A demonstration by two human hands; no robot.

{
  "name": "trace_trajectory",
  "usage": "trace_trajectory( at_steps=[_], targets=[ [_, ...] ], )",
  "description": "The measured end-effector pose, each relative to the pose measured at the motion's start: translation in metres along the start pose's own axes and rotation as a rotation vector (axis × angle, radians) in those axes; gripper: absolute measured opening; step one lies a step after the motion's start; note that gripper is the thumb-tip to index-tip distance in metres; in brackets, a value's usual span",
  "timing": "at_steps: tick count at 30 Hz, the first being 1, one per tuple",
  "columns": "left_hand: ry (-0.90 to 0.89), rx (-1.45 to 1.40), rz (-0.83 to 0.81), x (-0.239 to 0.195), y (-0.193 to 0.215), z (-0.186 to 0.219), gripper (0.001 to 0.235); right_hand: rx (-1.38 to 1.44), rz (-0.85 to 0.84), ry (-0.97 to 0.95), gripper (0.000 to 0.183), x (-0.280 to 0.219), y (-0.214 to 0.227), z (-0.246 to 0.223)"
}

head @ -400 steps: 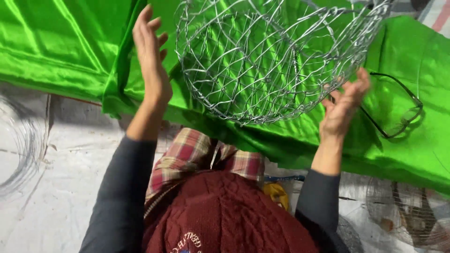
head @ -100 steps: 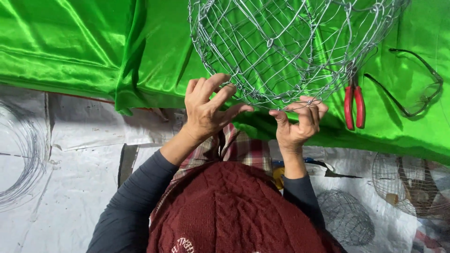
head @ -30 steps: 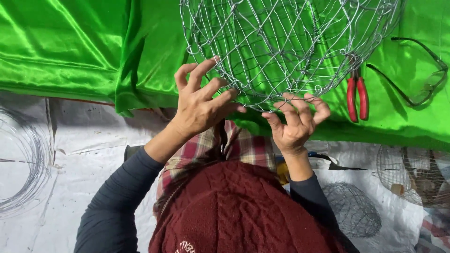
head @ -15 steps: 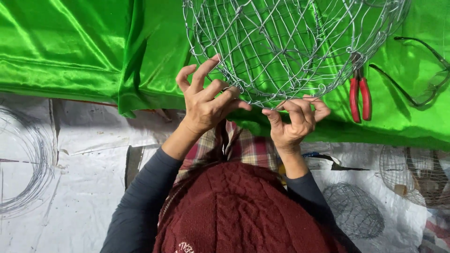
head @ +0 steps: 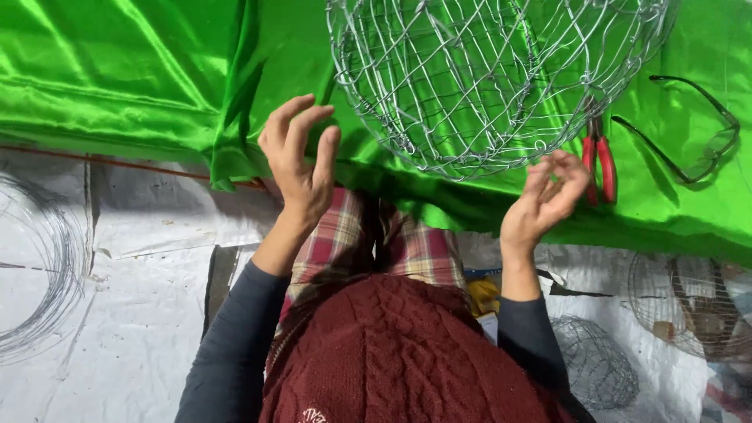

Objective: Inspecting and manually adjusting the connections of a wire mesh basket structure

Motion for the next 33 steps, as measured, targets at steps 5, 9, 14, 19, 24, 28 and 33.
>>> trace_trajectory(
  at_steps=[5, 9, 14, 19, 24, 28, 33],
  targets=[
    [0.087, -0.056, -0.015, -0.001, 0.001, -0.014, 0.019, 0.095, 0.088, -0.152, 0.014, -0.012, 0.001, 0.029],
    [0.132, -0.078, -0.048, -0.004, 0.01, -0.005, 0.015, 0.128, 0.008, -0.174, 0.015, -0.016, 0.006, 0.016],
    [0.199, -0.138, -0.083, -0.001, 0.02, -0.005, 0.016, 0.113, -0.078, -0.159, 0.006, -0.01, 0.003, 0.011],
    [0.197, -0.283, -0.079, -0.002, 0.028, -0.007, 0.024, 0.166, -0.113, -0.068, 0.014, -0.012, -0.004, 0.01],
    [0.23, -0.356, -0.105, -0.001, 0.029, -0.014, 0.028, 0.12, -0.111, -0.019, 0.012, -0.012, -0.005, 0.009],
    [0.22, -0.376, -0.127, -0.002, 0.026, -0.012, 0.03, 0.108, -0.11, 0.015, 0.012, -0.011, -0.003, 0.002],
    [0.173, -0.315, -0.117, -0.003, 0.024, -0.005, 0.029, 0.137, -0.108, 0.003, 0.017, -0.012, 0.0, 0.006]
  ],
)
Point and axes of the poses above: each hand's wrist, its own x-axis towards the middle knuckle, its own y-axis out of the back of the hand, z = x × y, the point moved 7 cm from there along x, towards the middle knuckle, and after that the axes turned 10 degrees about y, right-handed, at the moved point
